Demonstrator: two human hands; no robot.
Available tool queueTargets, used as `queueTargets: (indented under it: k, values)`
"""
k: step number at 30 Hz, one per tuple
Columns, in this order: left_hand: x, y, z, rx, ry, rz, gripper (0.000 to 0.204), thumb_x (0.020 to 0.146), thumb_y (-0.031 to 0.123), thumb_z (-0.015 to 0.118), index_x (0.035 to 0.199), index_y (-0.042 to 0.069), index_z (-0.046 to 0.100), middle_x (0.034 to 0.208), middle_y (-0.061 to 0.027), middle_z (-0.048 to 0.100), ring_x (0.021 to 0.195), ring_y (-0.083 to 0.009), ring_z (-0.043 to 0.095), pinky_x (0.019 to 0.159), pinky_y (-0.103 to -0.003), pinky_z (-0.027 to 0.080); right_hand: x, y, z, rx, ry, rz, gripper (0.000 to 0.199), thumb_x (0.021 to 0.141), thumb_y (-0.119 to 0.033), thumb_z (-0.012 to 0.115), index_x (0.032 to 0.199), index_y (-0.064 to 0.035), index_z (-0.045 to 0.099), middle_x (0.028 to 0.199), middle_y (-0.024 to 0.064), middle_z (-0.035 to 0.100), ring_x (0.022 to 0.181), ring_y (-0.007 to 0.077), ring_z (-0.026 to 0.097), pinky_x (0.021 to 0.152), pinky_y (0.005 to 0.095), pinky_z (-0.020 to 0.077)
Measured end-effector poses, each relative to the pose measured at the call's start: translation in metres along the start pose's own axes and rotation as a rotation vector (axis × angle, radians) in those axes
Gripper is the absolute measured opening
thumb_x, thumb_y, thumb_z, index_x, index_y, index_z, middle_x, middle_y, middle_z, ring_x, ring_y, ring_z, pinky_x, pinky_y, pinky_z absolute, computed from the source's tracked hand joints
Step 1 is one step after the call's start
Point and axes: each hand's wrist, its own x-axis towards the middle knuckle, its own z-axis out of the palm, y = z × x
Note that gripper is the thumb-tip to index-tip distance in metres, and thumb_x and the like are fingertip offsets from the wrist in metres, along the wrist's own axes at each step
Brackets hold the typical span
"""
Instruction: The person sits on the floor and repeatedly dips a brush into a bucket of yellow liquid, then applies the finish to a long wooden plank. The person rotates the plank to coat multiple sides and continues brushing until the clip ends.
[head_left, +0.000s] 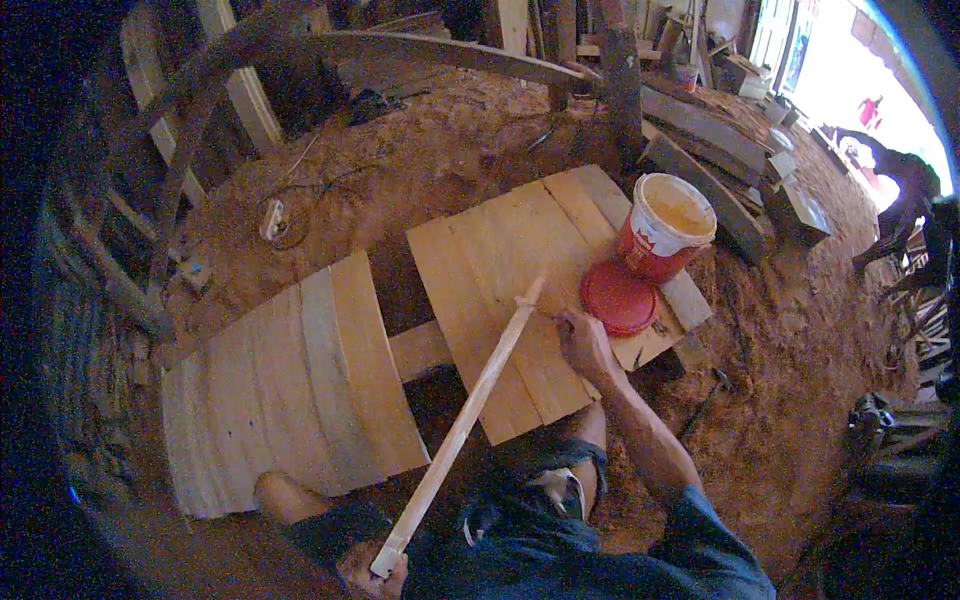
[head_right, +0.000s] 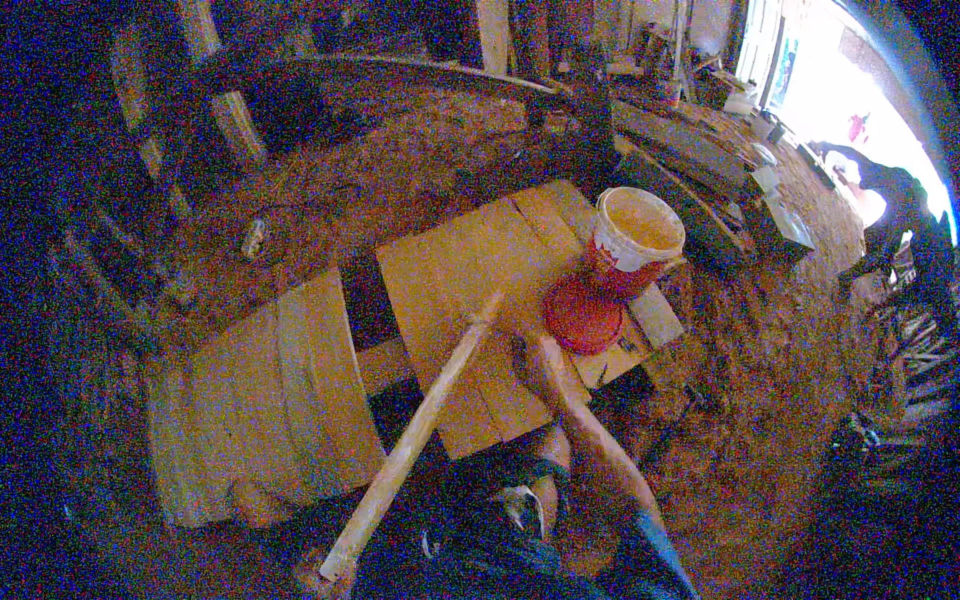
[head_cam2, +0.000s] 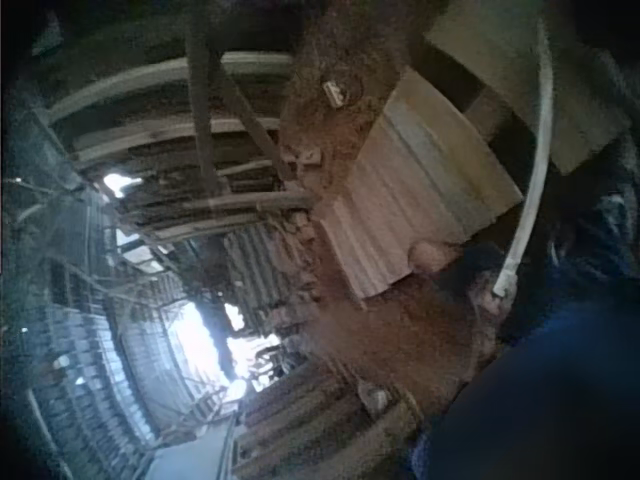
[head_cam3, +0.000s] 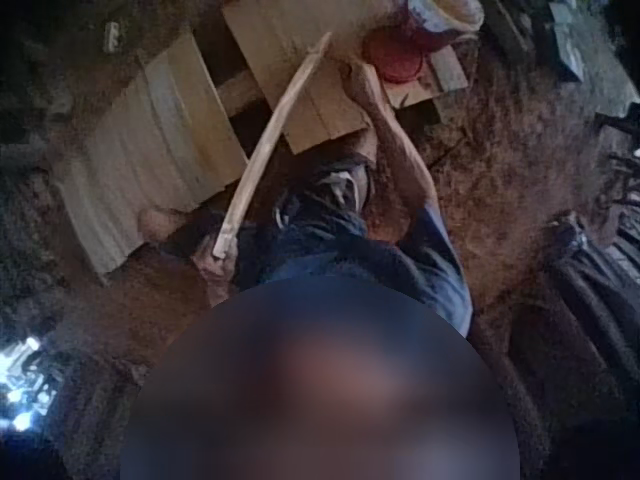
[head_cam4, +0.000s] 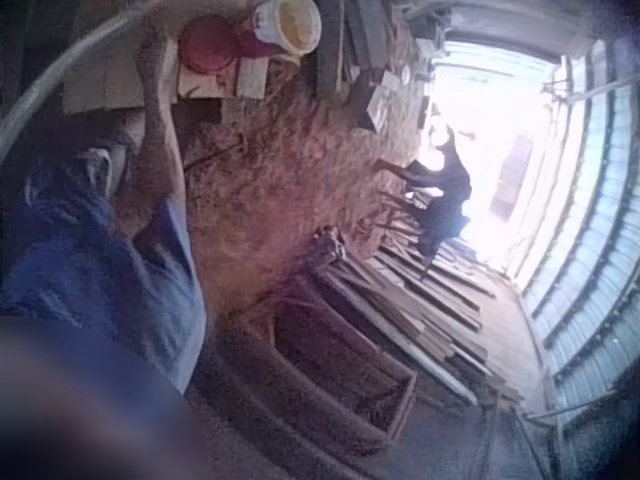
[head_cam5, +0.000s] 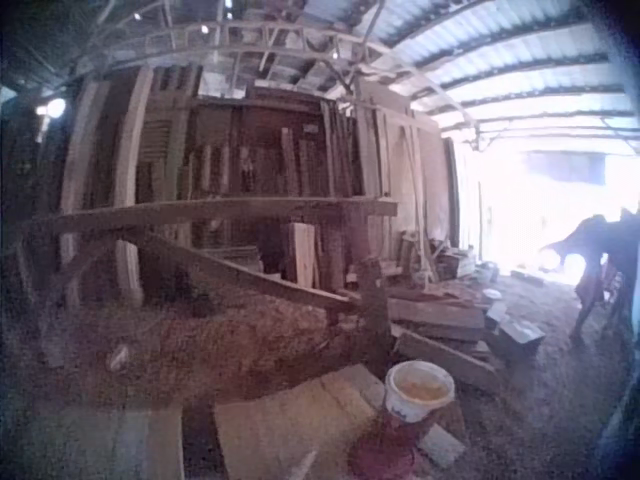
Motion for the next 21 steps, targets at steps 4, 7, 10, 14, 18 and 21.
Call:
queueTargets:
  k: [4,7,10,14,18,21]
  values:
    - [-0.014,-0.009,0.009,0.086,0.138,-0.041,0.039,0.078,0.034,0.077,0.097,0.001,0.070,0.092,-0.0206,0.067,0.082,-0.0412,0.063,0.074,-0.049,0.051,0.046,0.044,0.010,-0.162,0.106,0.059,0.014,0.086,-0.008,0.057,0.095,-0.0021,0.067,0.081,0.0253,0.062,0.076,0.0440,0.061,0.064,0.0487,0.0479]
    - [-0.021,-0.018,0.014,0.214,0.059,0.073,0.044,0.078,0.036,0.077,0.103,0.000,0.069,0.099,-0.0213,0.067,0.090,-0.0412,0.062,0.080,-0.049,0.050,0.060,0.058,0.014,-0.068,0.283,-0.064,0.013,0.087,-0.009,0.056,0.093,-0.0017,0.066,0.081,0.0247,0.063,0.079,0.0444,0.061,0.067,0.0487,0.0480]
    - [-0.028,-0.019,0.016,0.180,0.147,-0.052,0.047,0.077,0.036,0.078,0.106,0.000,0.067,0.102,-0.0204,0.066,0.093,-0.0402,0.062,0.082,-0.048,0.049,0.048,0.047,0.011,-0.156,0.193,0.015,0.013,0.087,-0.009,0.056,0.094,-0.0029,0.065,0.085,0.0236,0.064,0.083,0.0434,0.061,0.070,0.0489,0.0486]
    - [-0.030,-0.015,0.014,0.144,0.153,-0.025,0.049,0.075,0.035,0.080,0.106,-0.001,0.067,0.103,-0.0203,0.066,0.094,-0.0399,0.061,0.083,-0.048,0.049,0.001,0.007,0.000,-0.143,0.158,-0.149,0.011,0.086,-0.007,0.056,0.094,-0.0039,0.064,0.085,0.0229,0.062,0.084,0.0435,0.061,0.071,0.0480,0.0496]
    - [-0.023,-0.012,0.011,0.135,0.138,-0.015,0.047,0.075,0.035,0.080,0.102,-0.002,0.067,0.098,-0.0203,0.067,0.092,-0.0396,0.062,0.082,-0.048,0.050,-0.021,-0.004,-0.004,-0.066,0.019,-0.150,0.013,0.081,-0.002,0.054,0.091,-0.0045,0.062,0.081,0.0227,0.060,0.084,0.0449,0.060,0.069,0.0473,0.0487]
    - [-0.011,-0.006,0.010,0.107,0.122,0.035,0.044,0.077,0.034,0.079,0.098,-0.002,0.068,0.092,-0.0200,0.067,0.084,-0.0403,0.063,0.077,-0.048,0.051,0.018,0.020,-0.008,-0.164,-0.024,-0.026,0.013,0.081,-0.002,0.053,0.090,-0.0040,0.062,0.080,0.0239,0.060,0.083,0.0445,0.061,0.068,0.0483,0.0471]
